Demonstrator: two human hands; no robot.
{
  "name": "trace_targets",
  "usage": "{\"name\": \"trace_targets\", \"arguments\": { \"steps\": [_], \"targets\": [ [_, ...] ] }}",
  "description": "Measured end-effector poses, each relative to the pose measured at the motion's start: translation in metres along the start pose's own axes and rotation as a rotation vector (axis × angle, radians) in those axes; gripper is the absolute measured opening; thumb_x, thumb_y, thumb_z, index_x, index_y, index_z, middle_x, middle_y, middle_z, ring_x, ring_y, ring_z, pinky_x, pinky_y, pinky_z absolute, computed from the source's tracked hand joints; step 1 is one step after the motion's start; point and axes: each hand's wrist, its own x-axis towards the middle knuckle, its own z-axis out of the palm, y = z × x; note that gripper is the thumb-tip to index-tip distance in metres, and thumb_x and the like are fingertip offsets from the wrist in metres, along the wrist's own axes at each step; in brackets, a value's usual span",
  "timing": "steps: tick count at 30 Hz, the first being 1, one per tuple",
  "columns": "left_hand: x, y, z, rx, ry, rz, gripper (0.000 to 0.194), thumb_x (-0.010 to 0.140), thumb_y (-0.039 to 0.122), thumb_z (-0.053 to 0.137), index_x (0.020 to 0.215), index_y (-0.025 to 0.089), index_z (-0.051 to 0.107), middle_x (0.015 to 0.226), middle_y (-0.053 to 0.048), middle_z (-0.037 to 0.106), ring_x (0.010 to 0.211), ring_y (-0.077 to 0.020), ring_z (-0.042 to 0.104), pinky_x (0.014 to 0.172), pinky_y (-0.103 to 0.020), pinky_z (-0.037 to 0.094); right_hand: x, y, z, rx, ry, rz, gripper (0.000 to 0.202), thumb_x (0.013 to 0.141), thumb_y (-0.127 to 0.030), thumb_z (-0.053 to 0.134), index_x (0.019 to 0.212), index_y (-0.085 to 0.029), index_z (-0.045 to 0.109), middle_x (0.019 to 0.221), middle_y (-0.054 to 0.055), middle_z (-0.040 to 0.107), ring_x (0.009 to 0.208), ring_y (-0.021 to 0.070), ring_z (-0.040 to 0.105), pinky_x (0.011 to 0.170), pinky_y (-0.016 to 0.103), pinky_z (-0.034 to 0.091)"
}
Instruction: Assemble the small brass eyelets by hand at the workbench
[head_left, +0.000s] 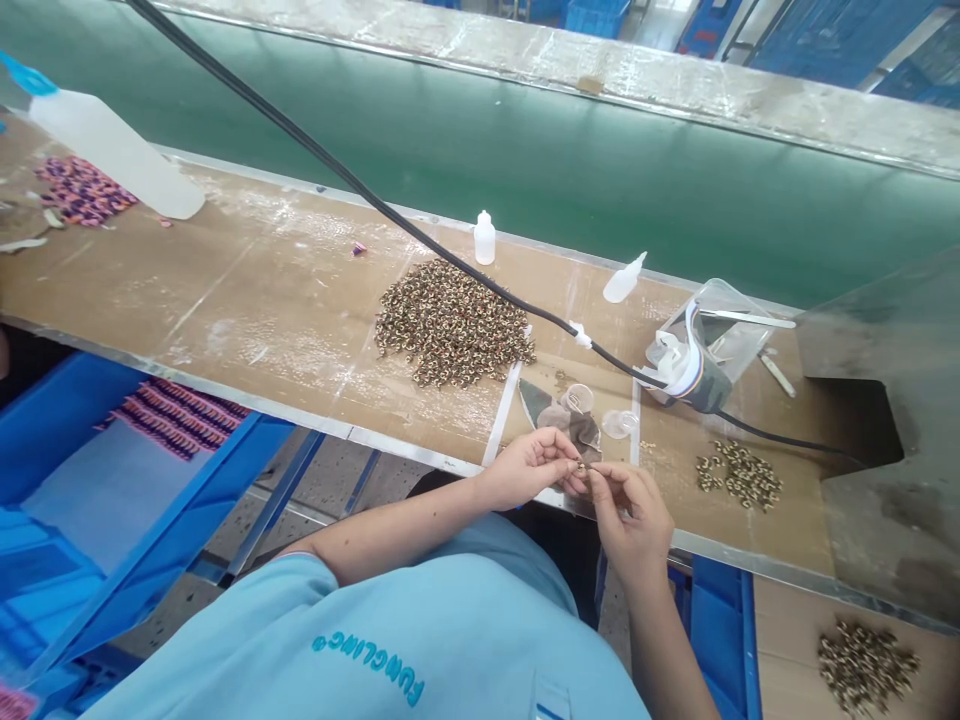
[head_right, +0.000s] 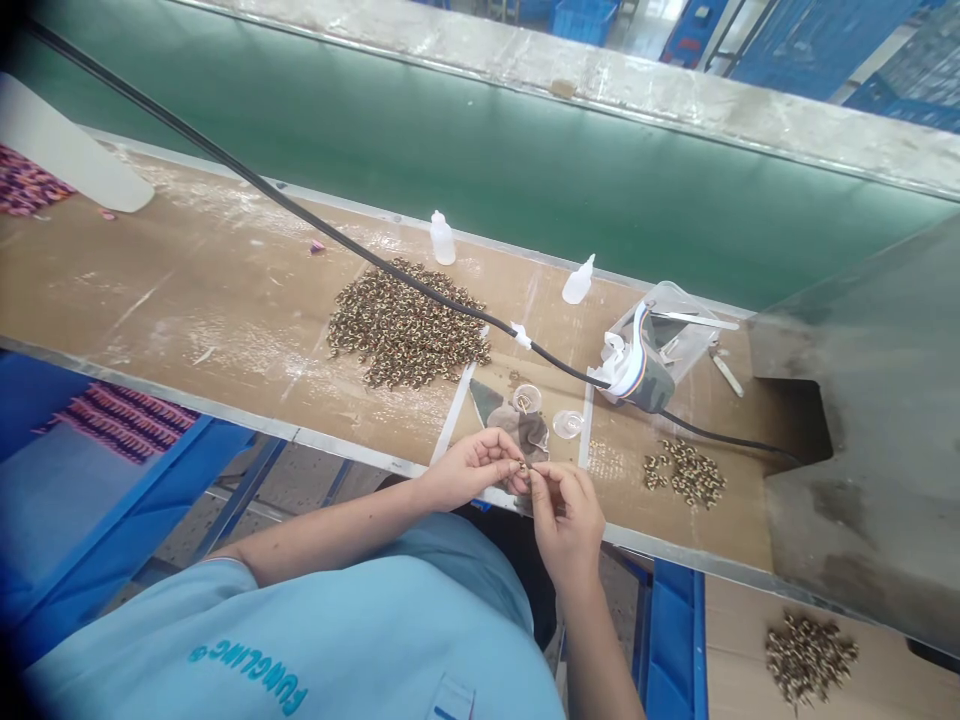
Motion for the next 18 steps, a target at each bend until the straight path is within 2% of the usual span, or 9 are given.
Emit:
{"name": "trace_targets", "arguments": {
  "steps": [3, 6, 18],
  "targets": [
    [-0.002, -0.002, 0.002, 0.041, 0.014, 0.036, 0.041, 0.065, 0.044, 0.074, 0.08, 0.013, 0.053, 0.067, -0.001, 0.065, 0.064, -0.0109, 0.064, 0.067, -0.025, 0.052, -0.007, -0.002, 0.003, 0.008, 0.036, 0.044, 0.011, 0.083, -0.03, 0.058, 0.086, -0.02, 0.063, 0.08, 0.003, 0.062, 0.064, 0.0108, 0.058, 0.053, 0.022, 0.048],
    [-0.003, -0.004, 0.002, 0.09, 0.018, 0.065, 0.037, 0.067, 0.043, 0.073, 0.079, 0.013, 0.054, 0.069, -0.001, 0.065, 0.068, -0.0109, 0.064, 0.071, -0.025, 0.051, -0.01, -0.004, 0.004, -0.043, 0.052, 0.017, 0.01, 0.084, -0.029, 0.058, 0.086, -0.021, 0.064, 0.078, 0.002, 0.062, 0.059, 0.0093, 0.055, 0.053, 0.022, 0.047],
    [-0.008, -0.005, -0.001, 0.162, -0.103, 0.13, 0.029, 0.078, 0.04, 0.064, 0.084, 0.015, 0.051, 0.097, -0.01, 0.069, 0.094, -0.0166, 0.065, 0.084, -0.03, 0.049, -0.016, 0.0, 0.007, -0.124, 0.131, -0.194, 0.013, 0.084, -0.017, 0.058, 0.093, -0.024, 0.064, 0.082, 0.002, 0.066, 0.073, 0.0123, 0.063, 0.065, 0.024, 0.052]
  ]
}}
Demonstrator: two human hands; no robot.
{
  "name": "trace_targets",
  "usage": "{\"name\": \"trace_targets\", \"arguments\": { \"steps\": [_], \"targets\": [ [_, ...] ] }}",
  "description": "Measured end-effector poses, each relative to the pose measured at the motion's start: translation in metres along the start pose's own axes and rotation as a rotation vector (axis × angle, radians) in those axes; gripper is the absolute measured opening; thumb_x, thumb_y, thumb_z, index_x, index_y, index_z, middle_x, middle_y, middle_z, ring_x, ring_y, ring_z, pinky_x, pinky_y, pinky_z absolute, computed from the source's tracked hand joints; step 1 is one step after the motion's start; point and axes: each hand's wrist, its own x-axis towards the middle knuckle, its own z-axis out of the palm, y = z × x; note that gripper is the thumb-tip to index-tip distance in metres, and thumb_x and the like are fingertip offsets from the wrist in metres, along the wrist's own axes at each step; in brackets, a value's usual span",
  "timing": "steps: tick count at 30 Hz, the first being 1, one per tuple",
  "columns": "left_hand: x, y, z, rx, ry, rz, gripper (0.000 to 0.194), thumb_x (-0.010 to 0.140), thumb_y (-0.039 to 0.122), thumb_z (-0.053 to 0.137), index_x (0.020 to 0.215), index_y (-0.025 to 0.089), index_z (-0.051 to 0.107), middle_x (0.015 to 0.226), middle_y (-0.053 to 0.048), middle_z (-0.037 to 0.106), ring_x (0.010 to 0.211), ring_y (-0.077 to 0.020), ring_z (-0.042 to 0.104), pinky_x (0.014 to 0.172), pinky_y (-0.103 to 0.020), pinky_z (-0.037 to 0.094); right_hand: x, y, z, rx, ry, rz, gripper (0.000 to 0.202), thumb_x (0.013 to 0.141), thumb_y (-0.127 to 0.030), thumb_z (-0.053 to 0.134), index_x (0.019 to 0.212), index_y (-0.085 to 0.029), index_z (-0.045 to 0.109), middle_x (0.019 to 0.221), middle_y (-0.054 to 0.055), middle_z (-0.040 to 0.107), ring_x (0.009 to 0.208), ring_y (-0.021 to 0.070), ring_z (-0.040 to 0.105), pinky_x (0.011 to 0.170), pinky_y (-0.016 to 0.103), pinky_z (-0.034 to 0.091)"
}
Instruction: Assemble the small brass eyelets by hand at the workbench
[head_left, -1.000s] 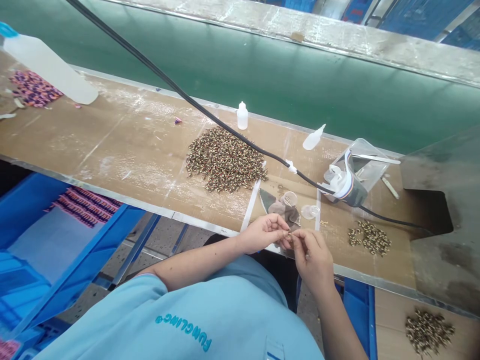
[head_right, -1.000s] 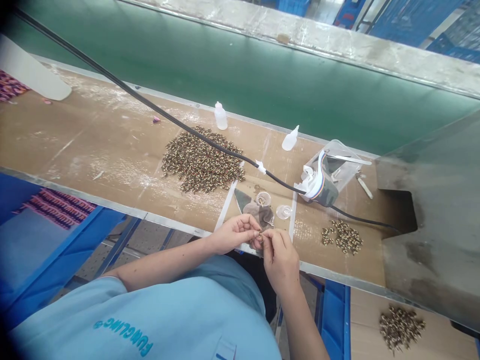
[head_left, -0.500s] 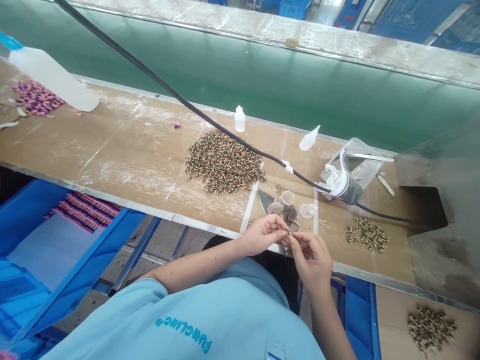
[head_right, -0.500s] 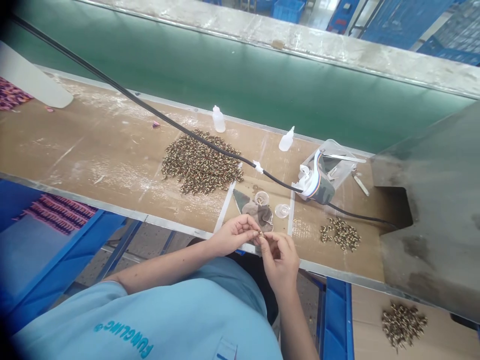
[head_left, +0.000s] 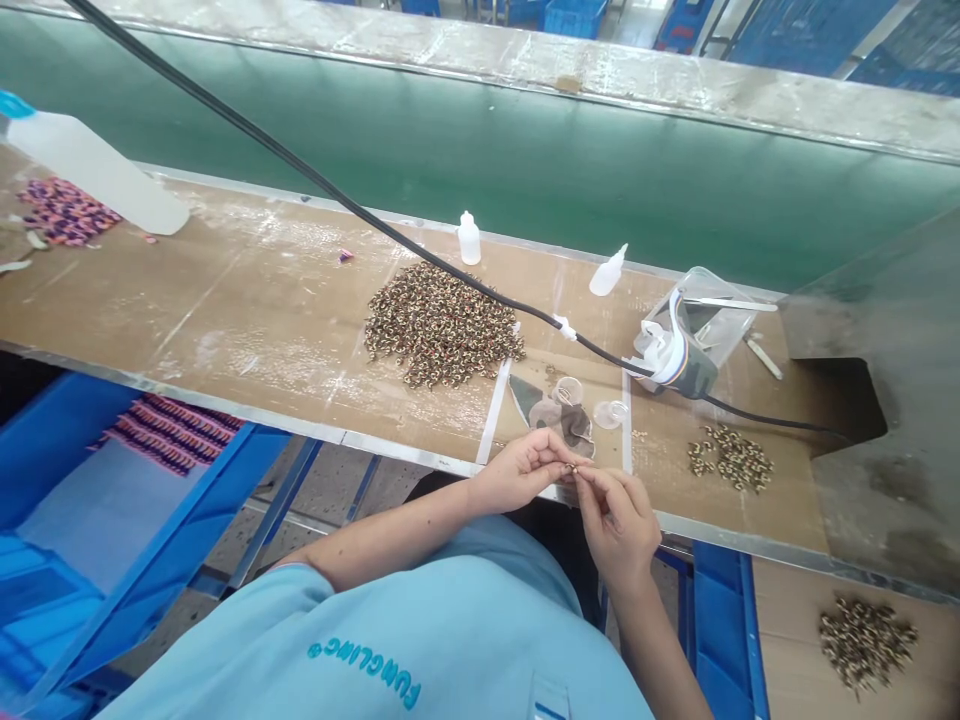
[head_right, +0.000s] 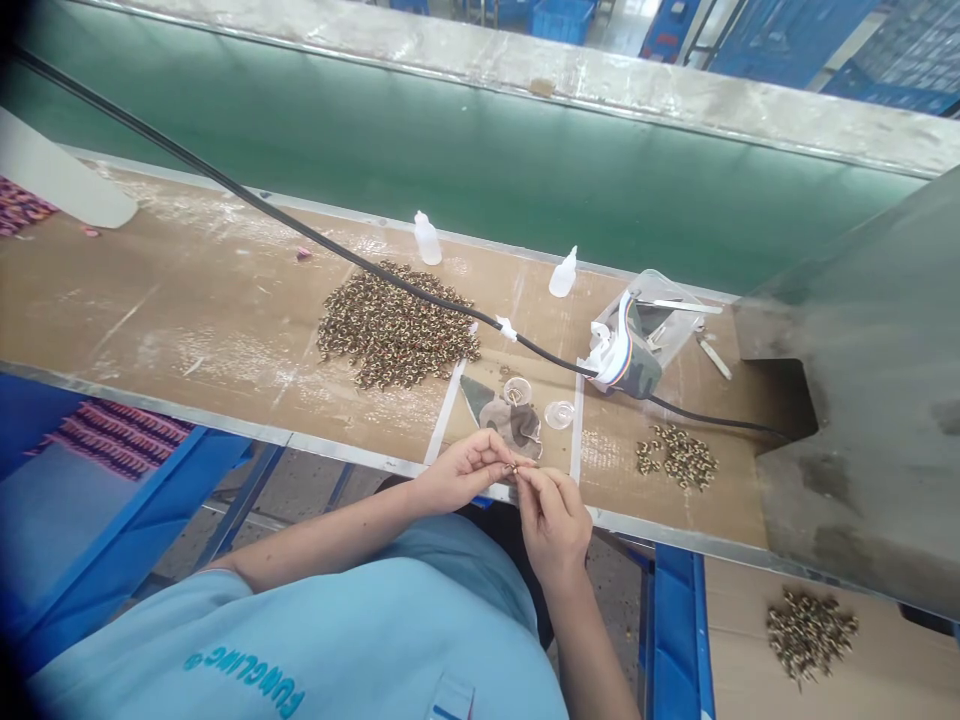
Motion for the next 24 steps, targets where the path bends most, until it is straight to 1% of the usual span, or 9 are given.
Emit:
{"name": "trace_targets", "arguments": {
  "steps": [2, 4, 8, 11, 14, 18, 21, 24],
  "targets": [
    [0.0, 0.001, 0.0, -0.012, -0.007, -0.005, 0.029, 0.078, 0.04, 0.064, 0.083, 0.015, 0.05, 0.095, -0.01, 0.069, 0.095, -0.0162, 0.065, 0.084, -0.029, 0.048, 0.0, 0.001, -0.001, 0.005, 0.001, -0.019, 0.015, 0.083, -0.016, 0.058, 0.094, -0.024, 0.064, 0.083, 0.002, 0.066, 0.074, 0.0124, 0.063, 0.065, 0.024, 0.052],
    [0.001, 0.001, 0.001, -0.027, -0.004, -0.017, 0.03, 0.076, 0.04, 0.066, 0.083, 0.015, 0.05, 0.091, -0.008, 0.069, 0.09, -0.0147, 0.065, 0.083, -0.028, 0.049, 0.001, 0.001, -0.002, 0.01, -0.009, -0.013, 0.015, 0.083, -0.016, 0.058, 0.094, -0.024, 0.064, 0.083, 0.002, 0.066, 0.073, 0.0124, 0.063, 0.064, 0.024, 0.052],
    [0.002, 0.001, 0.001, -0.043, 0.04, -0.052, 0.031, 0.073, 0.038, 0.07, 0.083, 0.015, 0.051, 0.078, -0.003, 0.066, 0.077, -0.0114, 0.065, 0.078, -0.026, 0.049, 0.003, 0.002, -0.003, -0.013, -0.038, 0.038, 0.014, 0.083, -0.019, 0.059, 0.094, -0.025, 0.065, 0.081, 0.002, 0.066, 0.07, 0.0118, 0.062, 0.061, 0.023, 0.051],
    [0.003, 0.001, 0.0, -0.052, 0.069, -0.067, 0.031, 0.072, 0.036, 0.072, 0.081, 0.014, 0.052, 0.075, -0.001, 0.065, 0.074, -0.011, 0.064, 0.076, -0.026, 0.05, 0.004, 0.004, -0.003, -0.037, -0.056, 0.043, 0.015, 0.083, -0.022, 0.059, 0.095, -0.025, 0.067, 0.082, 0.002, 0.067, 0.07, 0.0118, 0.062, 0.062, 0.023, 0.051],
    [0.004, 0.0, 0.001, -0.066, 0.101, -0.062, 0.031, 0.07, 0.036, 0.073, 0.079, 0.014, 0.052, 0.074, -0.001, 0.065, 0.071, -0.0099, 0.064, 0.076, -0.026, 0.051, 0.006, 0.008, -0.001, -0.085, -0.076, -0.028, 0.016, 0.084, -0.023, 0.058, 0.096, -0.026, 0.068, 0.086, 0.002, 0.068, 0.072, 0.0114, 0.064, 0.064, 0.022, 0.051],
    [0.006, -0.001, 0.001, -0.073, 0.133, -0.056, 0.032, 0.069, 0.035, 0.074, 0.08, 0.014, 0.051, 0.072, 0.001, 0.065, 0.069, -0.0086, 0.065, 0.075, -0.024, 0.051, 0.01, 0.016, -0.002, -0.125, -0.068, -0.192, 0.019, 0.083, -0.017, 0.059, 0.1, -0.024, 0.066, 0.086, 0.001, 0.069, 0.073, 0.0095, 0.065, 0.066, 0.018, 0.05],
    [0.007, -0.003, 0.0, -0.061, 0.112, -0.039, 0.031, 0.07, 0.033, 0.073, 0.081, 0.014, 0.051, 0.071, 0.001, 0.065, 0.068, -0.0084, 0.065, 0.074, -0.023, 0.052, 0.012, 0.021, -0.003, -0.124, -0.073, -0.285, 0.024, 0.081, -0.014, 0.062, 0.103, -0.021, 0.064, 0.084, 0.002, 0.068, 0.07, 0.008, 0.064, 0.063, 0.016, 0.048],
    [0.008, -0.005, 0.0, -0.055, 0.078, -0.016, 0.028, 0.072, 0.03, 0.071, 0.083, 0.015, 0.051, 0.073, 0.001, 0.065, 0.07, -0.0087, 0.065, 0.075, -0.023, 0.052, 0.01, 0.025, -0.005, -0.152, -0.073, -0.319, 0.026, 0.079, -0.014, 0.063, 0.105, -0.019, 0.063, 0.083, 0.002, 0.068, 0.068, 0.0078, 0.063, 0.062, 0.016, 0.047]
  ]
}}
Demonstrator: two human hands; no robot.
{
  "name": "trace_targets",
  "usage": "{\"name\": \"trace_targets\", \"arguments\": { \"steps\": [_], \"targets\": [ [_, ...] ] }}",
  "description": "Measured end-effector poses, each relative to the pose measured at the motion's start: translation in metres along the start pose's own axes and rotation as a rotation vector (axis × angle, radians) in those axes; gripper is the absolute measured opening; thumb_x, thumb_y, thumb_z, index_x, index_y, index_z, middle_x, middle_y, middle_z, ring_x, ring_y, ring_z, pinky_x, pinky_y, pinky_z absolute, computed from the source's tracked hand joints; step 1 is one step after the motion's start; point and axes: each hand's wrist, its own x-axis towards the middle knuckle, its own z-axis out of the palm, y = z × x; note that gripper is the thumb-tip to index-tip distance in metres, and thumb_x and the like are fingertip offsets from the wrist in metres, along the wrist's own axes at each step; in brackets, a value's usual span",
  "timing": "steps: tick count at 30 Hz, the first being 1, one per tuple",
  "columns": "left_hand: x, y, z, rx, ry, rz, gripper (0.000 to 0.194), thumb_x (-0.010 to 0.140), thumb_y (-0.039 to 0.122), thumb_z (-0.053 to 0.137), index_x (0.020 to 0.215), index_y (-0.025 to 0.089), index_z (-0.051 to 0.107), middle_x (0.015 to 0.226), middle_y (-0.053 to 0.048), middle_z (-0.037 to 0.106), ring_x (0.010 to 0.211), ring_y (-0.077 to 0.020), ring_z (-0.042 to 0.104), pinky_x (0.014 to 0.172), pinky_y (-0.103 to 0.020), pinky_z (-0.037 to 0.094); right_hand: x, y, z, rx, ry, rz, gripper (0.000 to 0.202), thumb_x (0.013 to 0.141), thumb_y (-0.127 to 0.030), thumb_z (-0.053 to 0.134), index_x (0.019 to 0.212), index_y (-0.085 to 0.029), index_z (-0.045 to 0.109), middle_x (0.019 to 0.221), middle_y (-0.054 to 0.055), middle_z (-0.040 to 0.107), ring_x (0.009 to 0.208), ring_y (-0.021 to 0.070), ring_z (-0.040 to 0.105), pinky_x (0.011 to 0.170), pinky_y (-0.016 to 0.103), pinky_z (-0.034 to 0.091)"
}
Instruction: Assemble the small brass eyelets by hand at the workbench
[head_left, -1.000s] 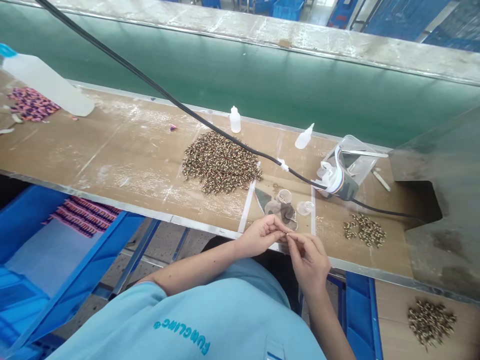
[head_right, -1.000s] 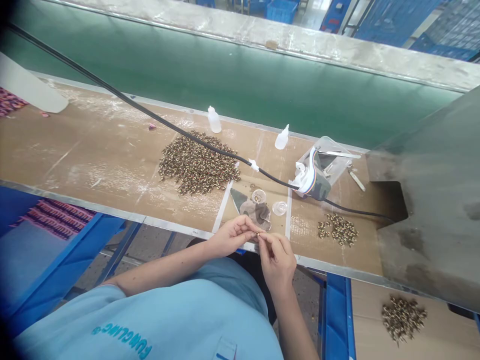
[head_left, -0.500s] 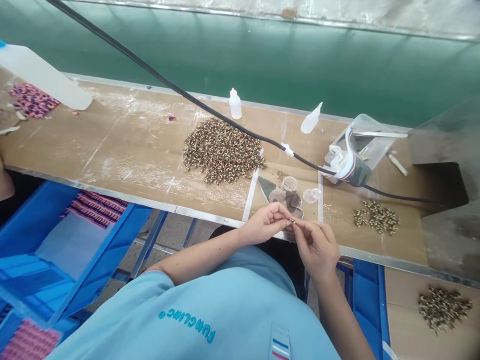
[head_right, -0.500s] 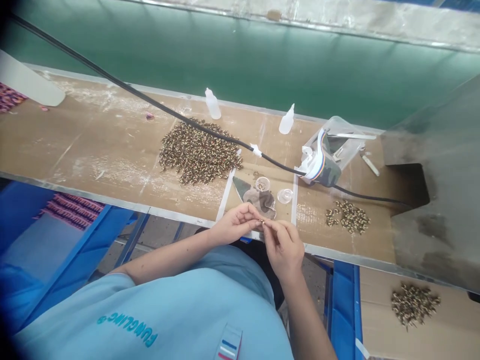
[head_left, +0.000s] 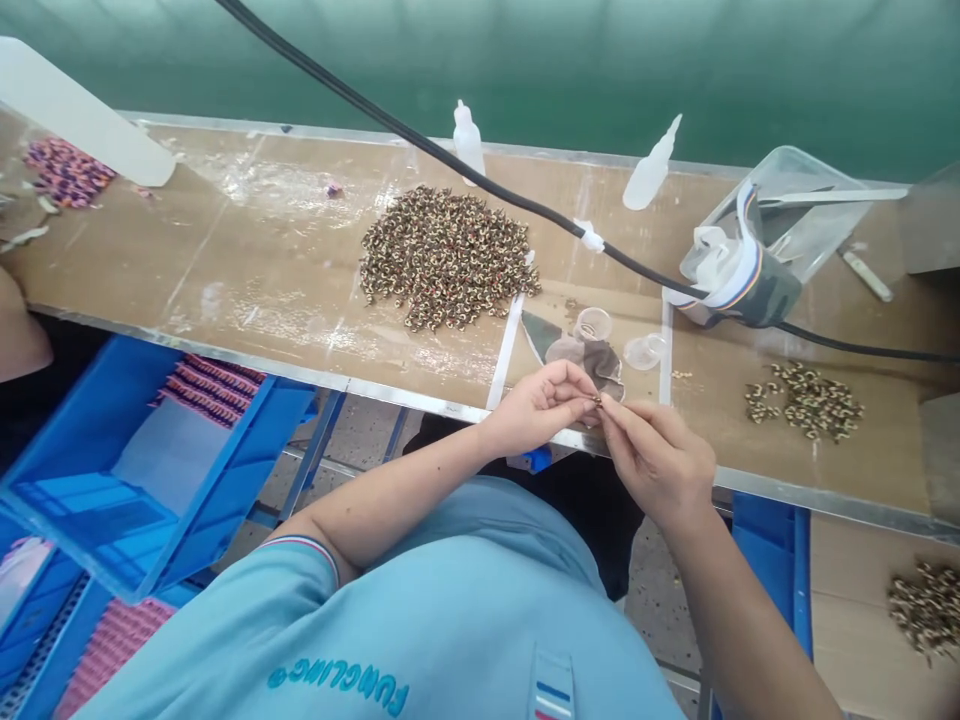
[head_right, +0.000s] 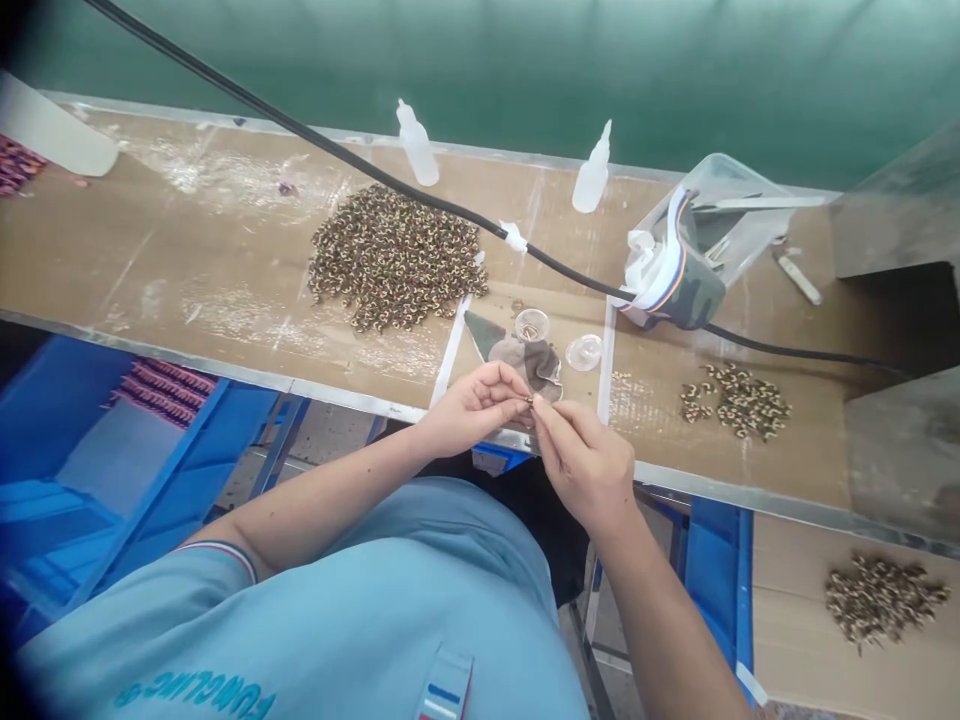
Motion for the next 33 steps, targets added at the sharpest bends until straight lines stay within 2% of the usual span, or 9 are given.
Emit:
{"name": "trace_targets", "arguments": {
  "steps": [7, 13, 19, 22, 27, 33],
  "targets": [
    [0.002, 0.001, 0.0, 0.05, -0.019, -0.021, 0.018, 0.077, 0.02, 0.066, 0.083, 0.016, 0.05, 0.072, 0.001, 0.063, 0.07, -0.0093, 0.065, 0.075, -0.024, 0.051, -0.007, -0.005, 0.003, -0.122, 0.044, -0.025, 0.04, 0.079, -0.013, 0.063, 0.118, -0.023, 0.057, 0.083, 0.001, 0.069, 0.067, 0.0082, 0.063, 0.06, 0.017, 0.045],
    [0.002, -0.001, -0.003, 0.066, -0.023, -0.004, 0.012, 0.08, 0.014, 0.061, 0.085, 0.016, 0.05, 0.072, 0.001, 0.061, 0.069, -0.0085, 0.063, 0.074, -0.023, 0.05, -0.006, -0.011, 0.009, -0.183, 0.051, -0.064, 0.051, 0.076, -0.011, 0.066, 0.125, -0.019, 0.053, 0.082, 0.004, 0.069, 0.066, 0.0111, 0.064, 0.061, 0.02, 0.047],
    [0.002, -0.004, -0.006, 0.115, -0.021, 0.022, 0.013, 0.08, 0.012, 0.058, 0.088, 0.016, 0.05, 0.076, 0.0, 0.061, 0.074, -0.0089, 0.062, 0.074, -0.021, 0.049, -0.009, -0.014, 0.011, -0.247, 0.056, -0.091, 0.05, 0.075, -0.011, 0.067, 0.124, -0.017, 0.055, 0.083, 0.006, 0.069, 0.069, 0.0127, 0.065, 0.066, 0.021, 0.049],
    [0.002, -0.005, -0.007, 0.117, -0.026, 0.026, 0.014, 0.079, 0.014, 0.06, 0.088, 0.016, 0.05, 0.075, 0.0, 0.06, 0.075, -0.0096, 0.063, 0.074, -0.022, 0.049, -0.01, -0.015, 0.011, -0.257, 0.058, -0.083, 0.047, 0.078, -0.012, 0.064, 0.123, -0.019, 0.055, 0.083, 0.004, 0.069, 0.07, 0.0126, 0.065, 0.066, 0.021, 0.049],
    [0.002, -0.007, -0.007, 0.091, -0.04, 0.032, 0.017, 0.078, 0.017, 0.063, 0.089, 0.017, 0.049, 0.075, 0.0, 0.062, 0.072, -0.01, 0.064, 0.076, -0.025, 0.051, -0.01, -0.025, 0.015, -0.195, 0.094, 0.034, 0.038, 0.08, -0.012, 0.061, 0.116, -0.021, 0.059, 0.082, 0.002, 0.069, 0.07, 0.0106, 0.064, 0.065, 0.019, 0.048],
    [-0.002, -0.001, -0.004, 0.116, -0.092, 0.093, 0.019, 0.076, 0.021, 0.066, 0.084, 0.017, 0.05, 0.072, 0.002, 0.063, 0.067, -0.0091, 0.064, 0.073, -0.024, 0.052, -0.016, -0.048, 0.019, -0.115, 0.25, 0.277, 0.027, 0.083, -0.013, 0.058, 0.108, -0.021, 0.065, 0.084, 0.003, 0.068, 0.075, 0.0092, 0.063, 0.068, 0.017, 0.048]
  ]
}}
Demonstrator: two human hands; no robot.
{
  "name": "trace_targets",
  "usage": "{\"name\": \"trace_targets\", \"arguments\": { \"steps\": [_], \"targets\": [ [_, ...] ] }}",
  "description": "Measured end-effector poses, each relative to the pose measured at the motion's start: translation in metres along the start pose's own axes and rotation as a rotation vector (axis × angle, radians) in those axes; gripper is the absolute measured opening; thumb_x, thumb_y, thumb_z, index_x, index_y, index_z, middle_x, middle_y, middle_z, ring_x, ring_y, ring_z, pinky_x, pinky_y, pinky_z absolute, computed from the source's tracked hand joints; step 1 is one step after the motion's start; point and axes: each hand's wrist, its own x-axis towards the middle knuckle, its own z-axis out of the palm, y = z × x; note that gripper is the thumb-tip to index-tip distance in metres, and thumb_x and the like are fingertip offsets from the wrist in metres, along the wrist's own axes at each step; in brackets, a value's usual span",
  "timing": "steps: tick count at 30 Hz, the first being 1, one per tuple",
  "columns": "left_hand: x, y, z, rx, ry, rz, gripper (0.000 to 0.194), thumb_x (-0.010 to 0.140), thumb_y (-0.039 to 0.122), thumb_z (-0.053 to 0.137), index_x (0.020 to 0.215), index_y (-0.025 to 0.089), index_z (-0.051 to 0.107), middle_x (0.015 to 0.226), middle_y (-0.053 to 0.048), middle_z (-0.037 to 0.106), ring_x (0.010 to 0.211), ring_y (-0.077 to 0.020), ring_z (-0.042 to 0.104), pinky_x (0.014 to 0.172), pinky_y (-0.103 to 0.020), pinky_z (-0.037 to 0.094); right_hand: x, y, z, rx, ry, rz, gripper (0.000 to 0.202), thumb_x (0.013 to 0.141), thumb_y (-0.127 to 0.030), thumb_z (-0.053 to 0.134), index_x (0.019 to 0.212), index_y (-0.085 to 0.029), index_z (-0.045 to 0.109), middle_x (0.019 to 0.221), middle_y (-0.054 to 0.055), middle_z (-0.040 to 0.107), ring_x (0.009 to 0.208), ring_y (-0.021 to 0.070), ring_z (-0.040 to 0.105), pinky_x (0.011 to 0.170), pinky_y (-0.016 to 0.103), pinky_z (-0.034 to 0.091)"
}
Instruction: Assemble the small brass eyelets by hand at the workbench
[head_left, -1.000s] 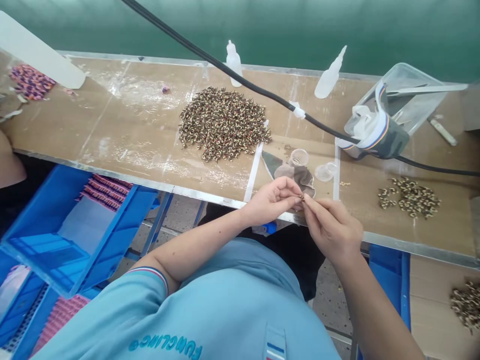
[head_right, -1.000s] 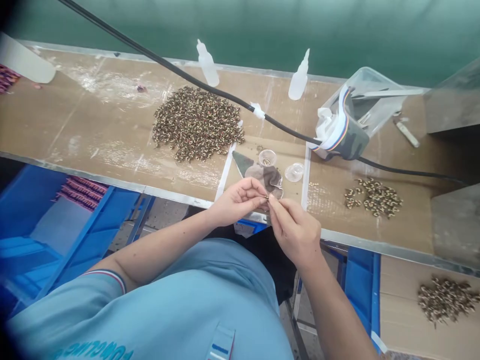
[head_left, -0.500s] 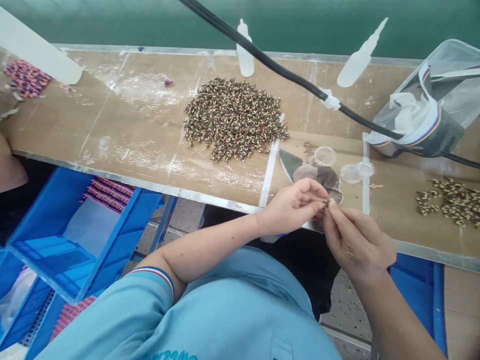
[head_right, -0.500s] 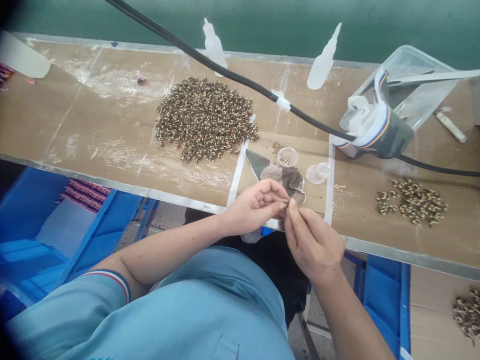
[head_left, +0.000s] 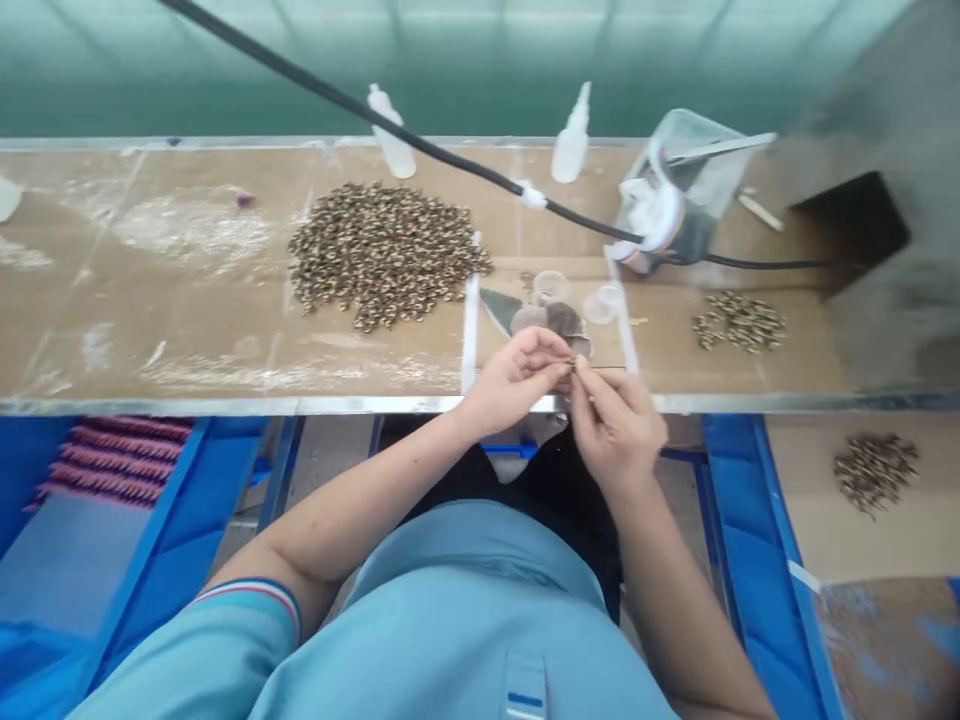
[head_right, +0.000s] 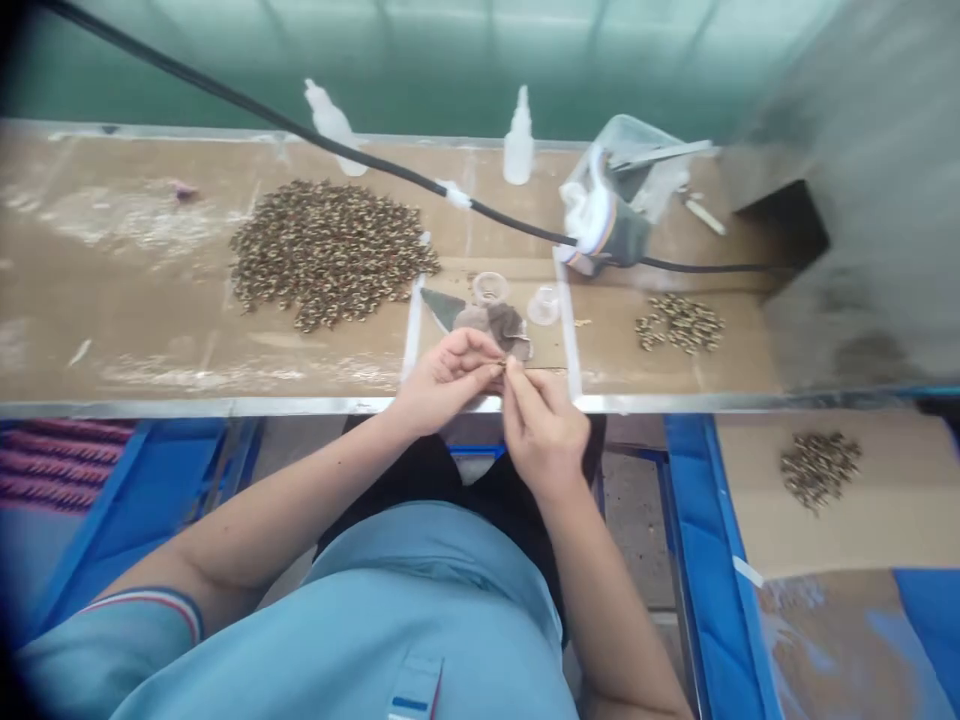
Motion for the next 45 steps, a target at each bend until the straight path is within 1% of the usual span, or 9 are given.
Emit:
{"name": "trace_targets", "arguments": {
  "steps": [9, 13, 16, 19, 23, 27, 30, 35, 45],
  "targets": [
    [-0.054, -0.006, 0.005, 0.191, 0.228, 0.053, 0.023, 0.073, 0.026, 0.071, 0.087, 0.019, 0.055, 0.071, 0.001, 0.068, 0.067, -0.0101, 0.066, 0.069, -0.02, 0.053, -0.032, -0.027, -0.007, 0.22, -0.051, 0.159, 0.024, 0.089, -0.021, 0.05, 0.104, -0.017, 0.068, 0.09, 0.004, 0.067, 0.082, 0.0065, 0.063, 0.073, 0.012, 0.048],
    [-0.068, -0.002, 0.008, 0.16, 0.254, -0.029, 0.03, 0.069, 0.031, 0.074, 0.084, 0.018, 0.053, 0.078, -0.003, 0.072, 0.072, -0.0166, 0.07, 0.074, -0.03, 0.057, -0.035, -0.01, -0.026, 0.354, -0.028, 0.241, 0.019, 0.086, -0.02, 0.054, 0.097, -0.021, 0.069, 0.089, 0.003, 0.067, 0.081, 0.0091, 0.062, 0.074, 0.019, 0.05],
    [-0.074, 0.0, 0.004, 0.114, 0.248, -0.051, 0.029, 0.071, 0.032, 0.073, 0.084, 0.017, 0.052, 0.08, -0.005, 0.073, 0.077, -0.0193, 0.07, 0.076, -0.034, 0.057, -0.045, 0.018, -0.038, 0.362, 0.034, 0.368, 0.012, 0.081, -0.019, 0.059, 0.088, -0.02, 0.069, 0.08, 0.002, 0.065, 0.069, 0.0096, 0.061, 0.061, 0.021, 0.049],
    [-0.082, -0.001, -0.003, 0.056, 0.242, -0.052, 0.027, 0.072, 0.031, 0.072, 0.083, 0.016, 0.053, 0.082, -0.005, 0.073, 0.078, -0.0195, 0.07, 0.076, -0.034, 0.057, -0.065, 0.041, -0.039, 0.383, -0.208, 0.347, 0.009, 0.08, -0.023, 0.061, 0.08, -0.02, 0.069, 0.076, 0.002, 0.066, 0.064, 0.0102, 0.06, 0.055, 0.021, 0.047],
    [-0.093, -0.001, -0.013, 0.013, 0.231, -0.058, 0.024, 0.073, 0.029, 0.071, 0.083, 0.015, 0.054, 0.083, -0.006, 0.072, 0.081, -0.0199, 0.07, 0.077, -0.033, 0.057, -0.098, 0.059, -0.02, 0.303, -0.563, 0.336, 0.018, 0.083, -0.029, 0.055, 0.077, -0.019, 0.069, 0.075, 0.002, 0.068, 0.059, 0.0112, 0.061, 0.054, 0.022, 0.05],
    [-0.103, 0.002, -0.026, -0.008, 0.234, -0.051, 0.021, 0.076, 0.025, 0.069, 0.084, 0.014, 0.054, 0.084, -0.007, 0.073, 0.081, -0.0193, 0.07, 0.076, -0.031, 0.057, -0.111, 0.071, 0.012, 0.082, -0.898, 0.345, 0.028, 0.087, -0.025, 0.044, 0.094, -0.016, 0.068, 0.096, 0.009, 0.069, 0.084, 0.0173, 0.065, 0.077, 0.031, 0.052],
    [-0.11, 0.001, -0.035, -0.024, 0.274, -0.059, 0.018, 0.076, 0.023, 0.068, 0.084, 0.014, 0.055, 0.084, -0.006, 0.073, 0.08, -0.0186, 0.07, 0.076, -0.03, 0.057, -0.109, 0.073, 0.034, -0.008, -1.103, 0.29, 0.029, 0.087, -0.024, 0.043, 0.101, -0.018, 0.068, 0.107, 0.009, 0.068, 0.105, 0.0203, 0.06, 0.096, 0.038, 0.043],
    [-0.116, -0.005, -0.047, -0.047, 0.322, -0.097, 0.019, 0.076, 0.024, 0.069, 0.085, 0.013, 0.056, 0.083, -0.007, 0.073, 0.077, -0.0173, 0.07, 0.074, -0.028, 0.057, -0.106, 0.07, 0.048, -0.03, -1.306, 0.236, 0.02, 0.079, -0.025, 0.057, 0.094, -0.025, 0.071, 0.11, 0.004, 0.067, 0.113, 0.0249, 0.056, 0.107, 0.051, 0.026],
    [-0.113, -0.011, -0.054, -0.085, 0.297, -0.164, 0.022, 0.075, 0.028, 0.07, 0.083, 0.014, 0.055, 0.082, -0.007, 0.073, 0.077, -0.0174, 0.07, 0.073, -0.027, 0.056, -0.094, 0.067, 0.066, -0.076, -1.465, 0.152, 0.028, 0.087, -0.025, 0.045, 0.096, -0.022, 0.071, 0.109, 0.005, 0.067, 0.104, 0.0201, 0.059, 0.09, 0.03, 0.042]
  ]
}}
